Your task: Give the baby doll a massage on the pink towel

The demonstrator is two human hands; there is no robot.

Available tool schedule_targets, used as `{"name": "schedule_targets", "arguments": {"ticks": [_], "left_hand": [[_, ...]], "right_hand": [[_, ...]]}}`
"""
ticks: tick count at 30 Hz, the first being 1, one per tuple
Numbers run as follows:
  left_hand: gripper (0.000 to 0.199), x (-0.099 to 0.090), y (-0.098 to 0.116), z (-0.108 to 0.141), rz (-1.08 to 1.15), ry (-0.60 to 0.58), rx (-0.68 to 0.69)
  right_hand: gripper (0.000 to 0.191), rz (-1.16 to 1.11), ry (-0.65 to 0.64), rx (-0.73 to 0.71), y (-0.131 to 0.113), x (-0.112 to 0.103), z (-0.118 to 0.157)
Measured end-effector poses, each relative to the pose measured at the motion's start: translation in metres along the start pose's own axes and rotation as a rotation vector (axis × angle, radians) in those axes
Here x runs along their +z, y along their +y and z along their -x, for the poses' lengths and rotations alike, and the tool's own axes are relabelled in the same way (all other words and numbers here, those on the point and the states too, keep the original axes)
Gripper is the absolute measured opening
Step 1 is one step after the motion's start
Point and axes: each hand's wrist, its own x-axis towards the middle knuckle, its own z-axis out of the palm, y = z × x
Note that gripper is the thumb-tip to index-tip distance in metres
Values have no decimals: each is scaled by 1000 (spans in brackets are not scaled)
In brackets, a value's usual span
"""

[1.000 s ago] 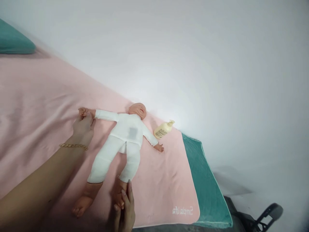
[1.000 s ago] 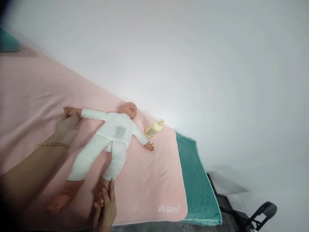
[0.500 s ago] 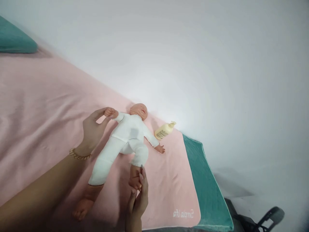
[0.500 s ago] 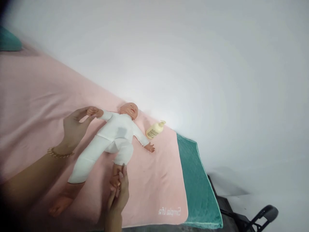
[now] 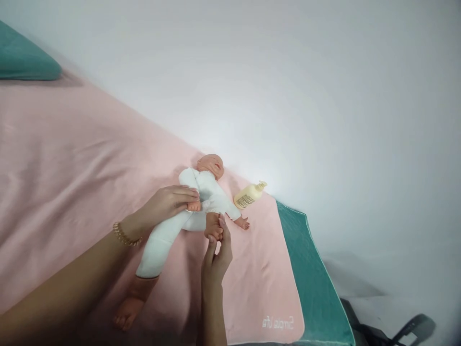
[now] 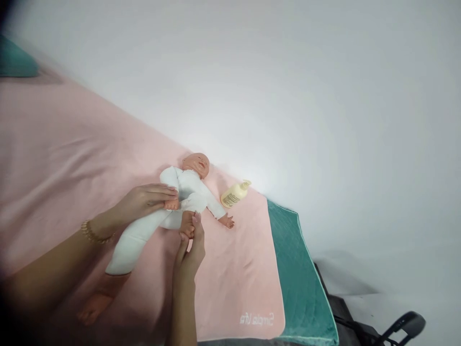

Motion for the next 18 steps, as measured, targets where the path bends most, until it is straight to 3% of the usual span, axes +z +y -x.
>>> {"name": "schedule_targets", "arguments": {"ticks": [4,7,12,18], "left_hand": [[34,0,2,-1,57,1,-53],[33,-4,11,-3,182,67,-188],[38,-15,26,-10,428,406,-465],[32,-20,-4,-12,637,896,-454]], "right_hand": [[38,0,11,-32,0,2,0],[36,-14,20,-77,-2,0,7],[36,29,-13,-88,-5,-13,32],[39,46,-76,-117,-3,-29,84]]}}
